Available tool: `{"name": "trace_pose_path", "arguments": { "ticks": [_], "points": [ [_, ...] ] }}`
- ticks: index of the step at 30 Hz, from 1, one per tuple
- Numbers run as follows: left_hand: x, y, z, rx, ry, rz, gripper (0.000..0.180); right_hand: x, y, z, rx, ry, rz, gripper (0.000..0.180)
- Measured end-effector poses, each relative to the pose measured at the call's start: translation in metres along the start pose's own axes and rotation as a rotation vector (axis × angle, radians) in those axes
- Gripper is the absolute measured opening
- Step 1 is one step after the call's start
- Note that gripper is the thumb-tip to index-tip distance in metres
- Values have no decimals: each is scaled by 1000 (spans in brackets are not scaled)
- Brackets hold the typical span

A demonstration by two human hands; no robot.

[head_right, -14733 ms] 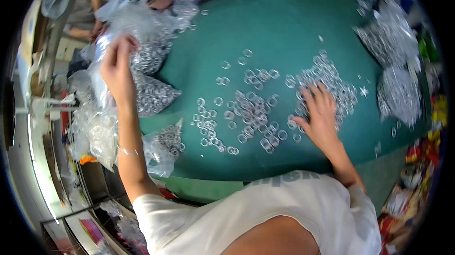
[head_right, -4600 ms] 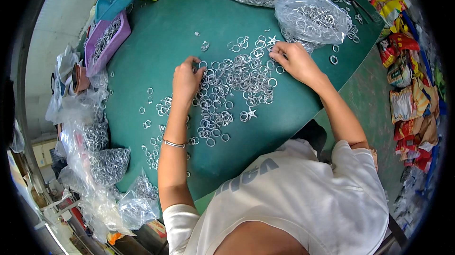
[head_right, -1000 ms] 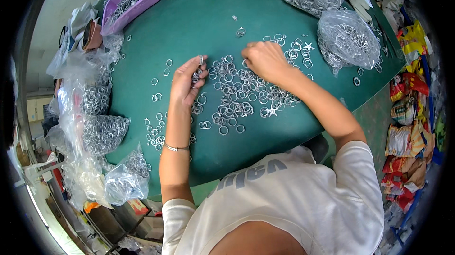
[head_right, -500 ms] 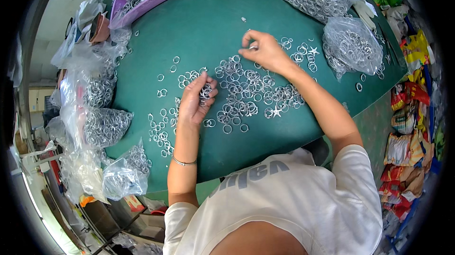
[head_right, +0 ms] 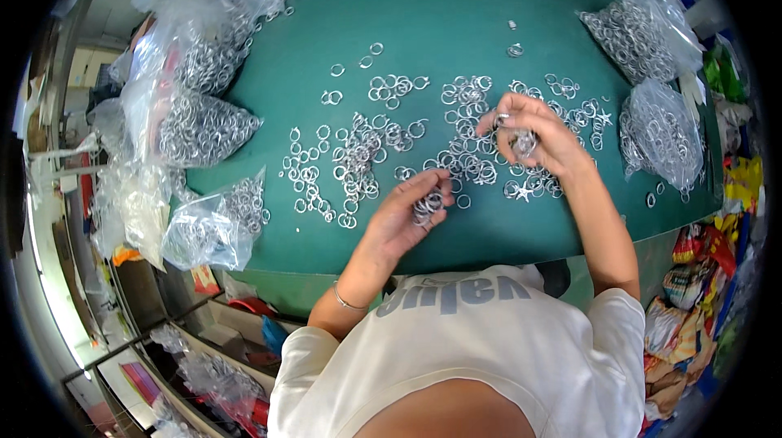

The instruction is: The person sorts small metal rings on a workstation table by hand, picking up rings from a central pile, grouping them, and then placing them into several plastic bags and trays.

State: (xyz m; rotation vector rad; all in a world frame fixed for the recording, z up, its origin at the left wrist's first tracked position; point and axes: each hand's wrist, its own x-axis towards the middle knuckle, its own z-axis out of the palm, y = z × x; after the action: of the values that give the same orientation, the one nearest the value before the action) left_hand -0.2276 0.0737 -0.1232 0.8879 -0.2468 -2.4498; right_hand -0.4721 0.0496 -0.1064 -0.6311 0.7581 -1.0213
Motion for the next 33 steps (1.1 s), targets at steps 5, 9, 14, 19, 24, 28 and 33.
{"name": "trace_pose_path", "arguments": {
  "ticks": [5, 9, 14, 19, 24, 28, 33],
  "points": [
    [-12, -22, 8, -181, 9, -153, 41, -6, 33, 48, -7, 18, 133, 12],
    [-16, -30, -15, -409, -173, -146, 38, -11, 55, 90, -1095, -299, -500, 10],
    [-18, -28, -27, -490, -218, -95, 34, -16, 70, 113, -1332, -319, -626, 12],
    [-29, -21, -38, -385, -90, -13, 29, 20, 62, 108, -1262, -84, -576, 10],
    [-49, -24, -49, -399, -28, 81, 20, 64, 93, 95, -1669, -9, -687, 10],
    [-65, -18, -49, -439, 71, 136, 17, 63, 85, 100, -1710, -46, -729, 12],
    [-66, -17, -52, -464, 112, 155, 21, 67, 89, 110, -1825, -122, -663, 13]
  ]
}}
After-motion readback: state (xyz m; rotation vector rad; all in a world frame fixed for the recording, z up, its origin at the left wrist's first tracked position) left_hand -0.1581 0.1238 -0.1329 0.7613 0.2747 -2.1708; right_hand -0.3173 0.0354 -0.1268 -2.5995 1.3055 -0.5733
